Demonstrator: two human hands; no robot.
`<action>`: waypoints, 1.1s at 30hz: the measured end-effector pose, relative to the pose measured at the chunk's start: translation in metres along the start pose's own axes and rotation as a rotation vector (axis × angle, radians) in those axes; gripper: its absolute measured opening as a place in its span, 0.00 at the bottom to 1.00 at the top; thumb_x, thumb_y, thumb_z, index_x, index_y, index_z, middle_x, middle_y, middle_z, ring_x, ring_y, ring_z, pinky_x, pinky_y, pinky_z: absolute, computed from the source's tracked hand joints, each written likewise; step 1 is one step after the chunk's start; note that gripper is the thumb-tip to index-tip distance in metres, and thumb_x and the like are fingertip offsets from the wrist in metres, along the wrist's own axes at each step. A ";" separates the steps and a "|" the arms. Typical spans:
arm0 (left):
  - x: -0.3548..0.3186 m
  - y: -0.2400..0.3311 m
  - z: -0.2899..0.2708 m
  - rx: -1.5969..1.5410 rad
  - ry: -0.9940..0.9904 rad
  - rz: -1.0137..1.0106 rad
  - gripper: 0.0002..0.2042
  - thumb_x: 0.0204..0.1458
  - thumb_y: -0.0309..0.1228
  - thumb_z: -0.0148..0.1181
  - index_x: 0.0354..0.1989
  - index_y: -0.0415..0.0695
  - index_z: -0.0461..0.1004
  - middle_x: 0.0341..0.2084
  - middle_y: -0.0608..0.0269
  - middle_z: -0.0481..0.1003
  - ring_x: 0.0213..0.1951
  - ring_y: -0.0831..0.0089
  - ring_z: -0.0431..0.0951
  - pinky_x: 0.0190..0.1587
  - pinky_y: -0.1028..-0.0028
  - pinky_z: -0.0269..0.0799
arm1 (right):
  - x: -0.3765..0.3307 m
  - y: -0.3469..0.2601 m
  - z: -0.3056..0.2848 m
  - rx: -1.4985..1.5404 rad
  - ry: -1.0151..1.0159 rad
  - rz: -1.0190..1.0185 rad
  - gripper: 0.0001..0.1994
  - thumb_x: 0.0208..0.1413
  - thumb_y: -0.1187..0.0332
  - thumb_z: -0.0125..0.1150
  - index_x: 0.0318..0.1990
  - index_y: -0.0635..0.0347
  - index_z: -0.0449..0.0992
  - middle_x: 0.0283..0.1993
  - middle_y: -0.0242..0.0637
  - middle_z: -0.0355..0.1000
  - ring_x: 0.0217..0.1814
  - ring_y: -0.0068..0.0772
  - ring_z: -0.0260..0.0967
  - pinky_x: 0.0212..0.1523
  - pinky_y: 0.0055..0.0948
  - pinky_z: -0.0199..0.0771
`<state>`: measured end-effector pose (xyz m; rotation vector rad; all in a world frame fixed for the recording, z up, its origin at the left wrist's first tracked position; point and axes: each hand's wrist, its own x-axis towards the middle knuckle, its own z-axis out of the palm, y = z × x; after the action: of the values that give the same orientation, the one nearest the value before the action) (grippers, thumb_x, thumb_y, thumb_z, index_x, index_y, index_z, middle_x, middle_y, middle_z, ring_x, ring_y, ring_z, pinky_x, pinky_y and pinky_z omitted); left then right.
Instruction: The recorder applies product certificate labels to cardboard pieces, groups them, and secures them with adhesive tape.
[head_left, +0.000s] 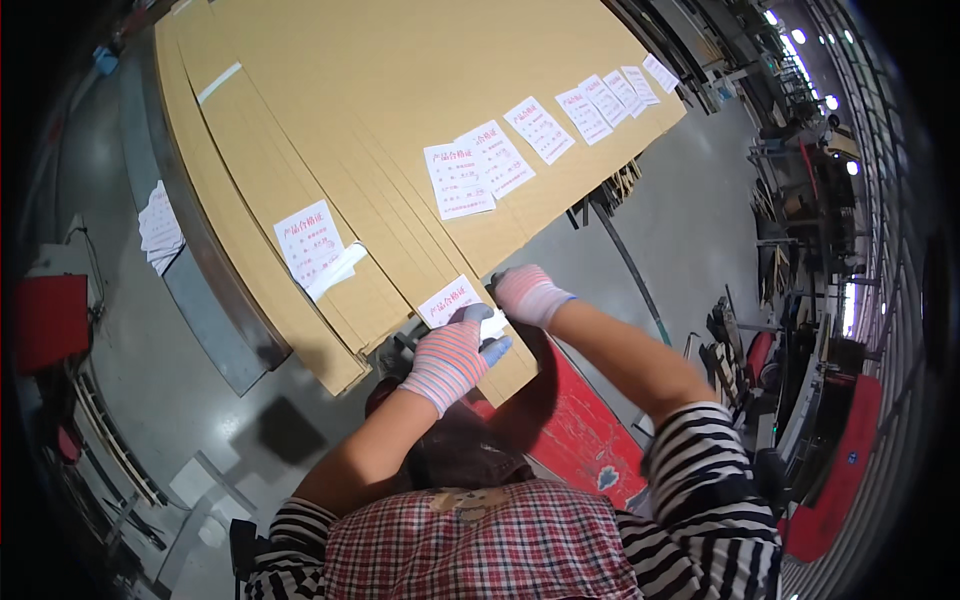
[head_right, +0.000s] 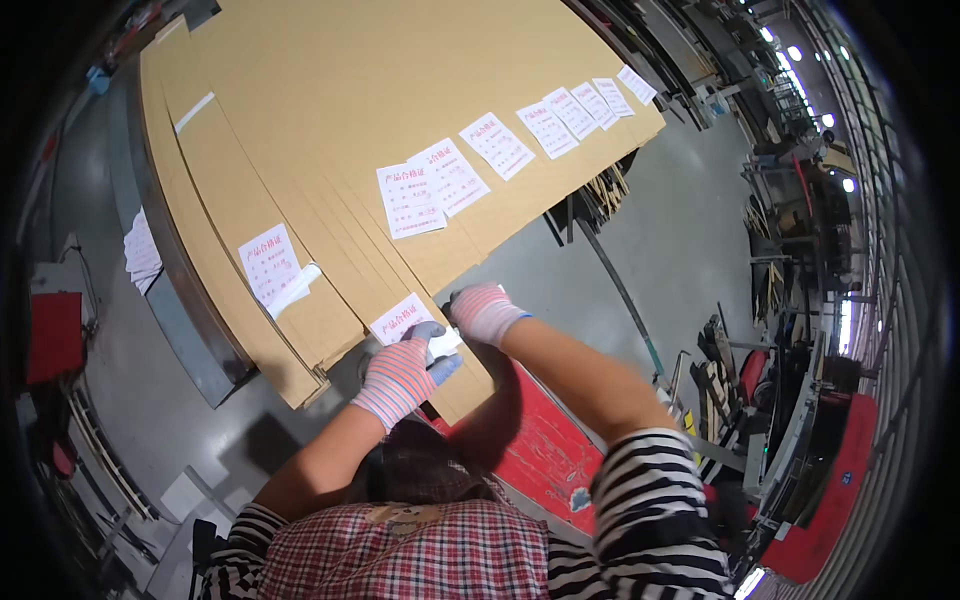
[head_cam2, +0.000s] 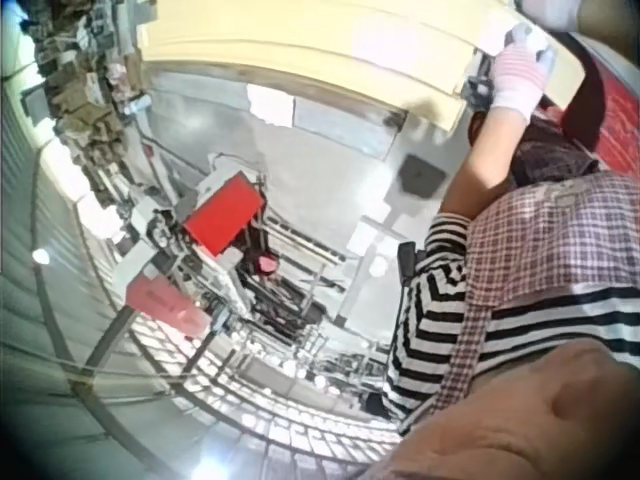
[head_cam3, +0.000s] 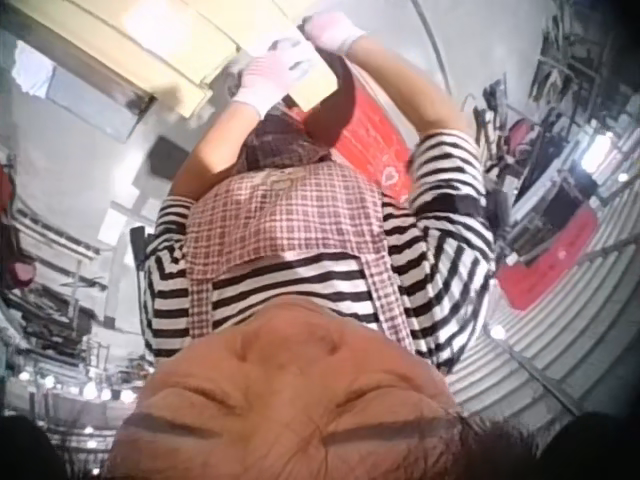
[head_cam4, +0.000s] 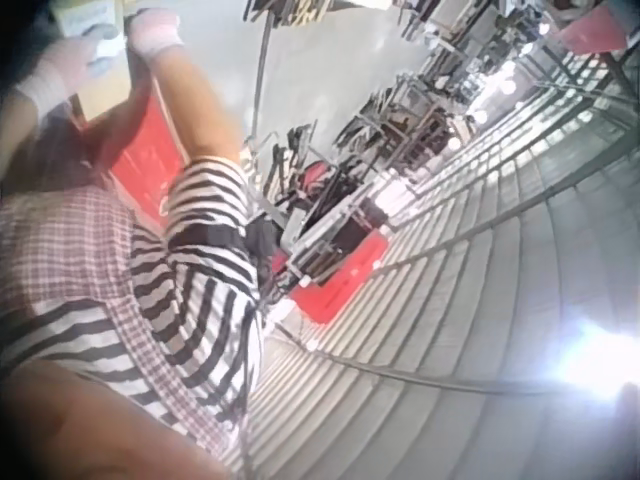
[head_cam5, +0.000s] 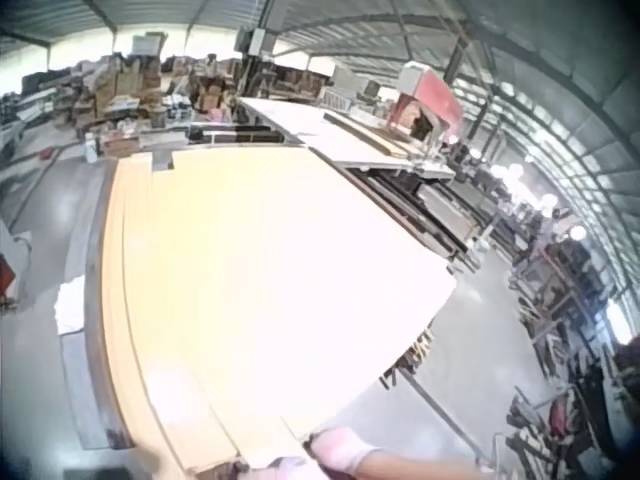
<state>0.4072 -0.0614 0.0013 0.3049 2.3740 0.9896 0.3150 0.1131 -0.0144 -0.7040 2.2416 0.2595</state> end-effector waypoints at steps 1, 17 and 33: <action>0.002 0.001 0.002 -0.019 -0.007 0.034 0.29 0.55 0.55 0.56 0.58 0.49 0.63 0.40 0.46 0.79 0.38 0.48 0.80 0.41 0.55 0.76 | 0.008 0.004 0.010 -0.007 -0.008 0.008 0.12 0.55 0.67 0.54 0.43 0.55 0.80 0.42 0.47 0.78 0.45 0.51 0.76 0.43 0.43 0.78; -0.140 -0.011 0.297 -1.128 -0.264 -0.176 0.24 0.53 0.43 0.66 0.49 0.37 0.69 0.35 0.53 0.78 0.32 0.67 0.78 0.36 0.65 0.77 | -0.230 -0.024 0.219 1.158 0.278 0.365 0.17 0.63 0.55 0.54 0.47 0.59 0.75 0.41 0.52 0.76 0.46 0.57 0.73 0.48 0.42 0.71; -0.117 0.022 0.077 -0.645 0.389 0.130 0.08 0.51 0.26 0.67 0.33 0.42 0.72 0.23 0.68 0.76 0.26 0.79 0.76 0.32 0.76 0.76 | -0.199 -0.082 -0.020 0.015 0.204 -0.512 0.24 0.54 0.68 0.56 0.60 0.43 0.68 0.45 0.48 0.75 0.42 0.49 0.77 0.40 0.44 0.75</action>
<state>0.5474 -0.0475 0.0192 0.0162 2.2118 1.9467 0.4603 0.1188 0.1454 -1.3093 2.1555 -0.0853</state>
